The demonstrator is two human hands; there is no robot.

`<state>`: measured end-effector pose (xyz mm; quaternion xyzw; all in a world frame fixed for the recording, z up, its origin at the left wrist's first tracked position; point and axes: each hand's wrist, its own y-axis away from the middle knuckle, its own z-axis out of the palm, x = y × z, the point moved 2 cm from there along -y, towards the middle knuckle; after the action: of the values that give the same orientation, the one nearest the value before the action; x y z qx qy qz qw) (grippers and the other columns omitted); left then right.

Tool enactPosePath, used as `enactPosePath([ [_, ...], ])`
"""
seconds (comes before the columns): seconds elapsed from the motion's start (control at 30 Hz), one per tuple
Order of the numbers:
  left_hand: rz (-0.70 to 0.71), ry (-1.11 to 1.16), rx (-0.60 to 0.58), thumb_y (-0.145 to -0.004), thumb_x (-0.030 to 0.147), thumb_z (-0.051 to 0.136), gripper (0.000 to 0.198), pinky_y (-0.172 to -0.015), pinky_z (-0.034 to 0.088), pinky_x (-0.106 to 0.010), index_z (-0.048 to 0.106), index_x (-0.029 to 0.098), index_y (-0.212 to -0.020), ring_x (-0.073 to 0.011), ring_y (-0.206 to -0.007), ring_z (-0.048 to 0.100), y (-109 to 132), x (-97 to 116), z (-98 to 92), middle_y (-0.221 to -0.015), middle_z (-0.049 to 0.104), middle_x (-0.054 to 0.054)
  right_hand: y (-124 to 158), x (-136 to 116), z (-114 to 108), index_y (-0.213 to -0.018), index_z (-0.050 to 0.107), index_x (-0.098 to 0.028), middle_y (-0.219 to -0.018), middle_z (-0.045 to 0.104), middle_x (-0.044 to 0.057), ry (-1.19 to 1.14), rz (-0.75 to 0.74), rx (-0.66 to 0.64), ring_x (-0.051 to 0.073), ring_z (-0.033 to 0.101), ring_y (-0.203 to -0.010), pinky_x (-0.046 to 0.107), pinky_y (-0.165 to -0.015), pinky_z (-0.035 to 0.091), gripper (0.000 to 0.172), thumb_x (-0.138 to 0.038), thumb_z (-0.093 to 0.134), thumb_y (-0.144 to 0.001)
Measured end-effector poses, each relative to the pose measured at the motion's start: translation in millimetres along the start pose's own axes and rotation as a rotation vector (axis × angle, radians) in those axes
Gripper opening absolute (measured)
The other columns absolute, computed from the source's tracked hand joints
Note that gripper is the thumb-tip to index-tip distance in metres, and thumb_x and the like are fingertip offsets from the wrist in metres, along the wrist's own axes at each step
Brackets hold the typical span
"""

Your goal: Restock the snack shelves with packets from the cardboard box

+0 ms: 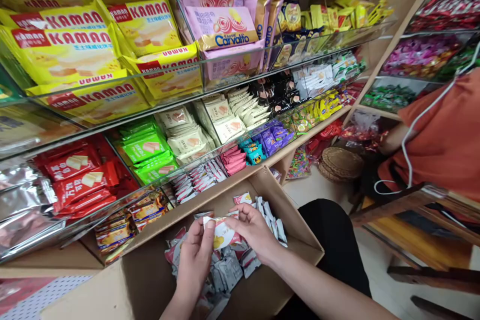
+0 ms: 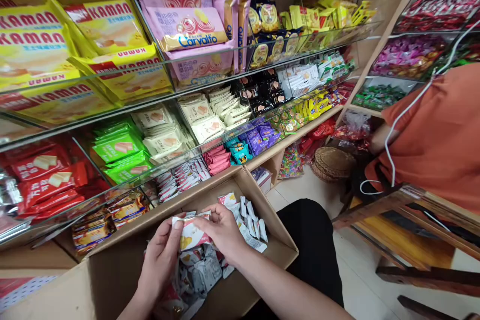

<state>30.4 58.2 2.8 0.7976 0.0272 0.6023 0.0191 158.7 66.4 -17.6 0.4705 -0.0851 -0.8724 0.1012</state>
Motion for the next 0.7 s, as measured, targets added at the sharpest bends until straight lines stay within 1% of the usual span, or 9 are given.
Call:
enactPosePath([
  [0.1, 0.011, -0.018, 0.066, -0.075, 0.052, 0.049, 0.036, -0.050, 0.043, -0.023, 0.056, 0.018, -0.082, -0.0118, -0.055, 0.049, 1, 1, 8.7, -0.061, 0.055, 0.002, 4, 7, -2, -0.074, 0.049, -0.018, -0.060, 0.049, -0.005, -0.017, -0.068, 0.114, 0.009, 0.046, -0.054, 0.022, -0.055, 0.038, 0.037, -0.051, 0.063, -0.067],
  [0.2, 0.068, -0.196, 0.144, -0.078, 0.052, 0.044, 0.035, -0.047, 0.038, -0.022, 0.052, 0.018, -0.068, -0.0110, -0.050, 0.044, 5, -3, 9.5, -0.054, 0.049, 0.003, 4, 18, -10, -0.068, 0.043, -0.019, -0.057, 0.041, -0.006, 0.170, -0.178, 0.247, 0.008, 0.038, -0.051, 0.021, -0.050, 0.033, 0.037, -0.054, 0.050, -0.077],
  [0.27, 0.121, -0.329, 0.175, -0.080, 0.050, 0.041, 0.035, -0.046, 0.036, -0.022, 0.049, 0.019, -0.064, -0.0109, -0.047, 0.042, 8, -8, 8.9, -0.051, 0.046, 0.003, 3, 22, -15, -0.063, 0.039, -0.019, -0.055, 0.037, -0.006, 0.351, -0.253, 0.295, 0.009, 0.035, -0.052, 0.022, -0.050, 0.031, 0.038, -0.053, 0.045, -0.081],
  [0.33, 0.160, -0.432, 0.177, -0.081, 0.046, 0.039, 0.034, -0.045, 0.035, -0.022, 0.048, 0.020, -0.063, -0.0109, -0.045, 0.042, 11, -13, 8.0, -0.050, 0.046, 0.003, 3, 22, -19, -0.059, 0.036, -0.019, -0.054, 0.035, -0.005, 0.503, -0.318, 0.312, 0.009, 0.035, -0.053, 0.023, -0.053, 0.030, 0.039, -0.050, 0.042, -0.082],
  [0.43, 0.198, -0.500, 0.160, -0.083, 0.042, 0.037, 0.031, -0.045, 0.036, -0.021, 0.049, 0.020, -0.065, -0.0106, -0.044, 0.045, 13, -19, 6.5, -0.051, 0.048, 0.003, 1, 19, -21, -0.056, 0.034, -0.020, -0.052, 0.032, -0.006, 0.618, -0.367, 0.303, 0.010, 0.033, -0.052, 0.024, -0.053, 0.028, 0.041, -0.049, 0.044, -0.081],
  [0.53, 0.228, -0.500, 0.191, -0.084, 0.040, 0.038, 0.029, -0.045, 0.035, -0.021, 0.048, 0.021, -0.065, -0.0099, -0.044, 0.044, 15, -19, 5.4, -0.051, 0.048, 0.004, 0, 16, -20, -0.053, 0.032, -0.020, -0.051, 0.029, -0.006, 0.566, -0.359, 0.308, 0.009, 0.031, -0.052, 0.023, -0.052, 0.027, 0.043, -0.051, 0.048, -0.079],
  [0.6, 0.226, -0.486, 0.246, -0.084, 0.041, 0.038, 0.030, -0.045, 0.035, -0.021, 0.046, 0.021, -0.063, -0.0097, -0.044, 0.042, 15, -18, 4.3, -0.050, 0.046, 0.004, 2, 16, -17, -0.055, 0.034, -0.019, -0.052, 0.031, -0.006, 0.410, -0.316, 0.291, 0.009, 0.032, -0.052, 0.023, -0.052, 0.029, 0.043, -0.053, 0.050, -0.077],
  [0.63, 0.210, -0.473, 0.285, -0.084, 0.041, 0.038, 0.030, -0.045, 0.035, -0.021, 0.045, 0.021, -0.063, -0.0097, -0.045, 0.041, 15, -17, 3.4, -0.050, 0.045, 0.004, 3, 17, -14, -0.059, 0.038, -0.019, -0.054, 0.035, -0.006, 0.305, -0.275, 0.250, 0.009, 0.034, -0.053, 0.022, -0.052, 0.030, 0.041, -0.055, 0.051, -0.076],
  [0.7, 0.147, -0.407, 0.358, -0.084, 0.043, 0.038, 0.030, -0.045, 0.035, -0.021, 0.044, 0.021, -0.064, -0.0098, -0.045, 0.040, 13, -14, 1.7, -0.050, 0.043, 0.004, 8, 20, -6, -0.076, 0.048, -0.019, -0.064, 0.045, -0.004, 0.093, -0.159, 0.094, 0.010, 0.042, -0.058, 0.022, -0.053, 0.034, 0.037, -0.054, 0.058, -0.071],
])
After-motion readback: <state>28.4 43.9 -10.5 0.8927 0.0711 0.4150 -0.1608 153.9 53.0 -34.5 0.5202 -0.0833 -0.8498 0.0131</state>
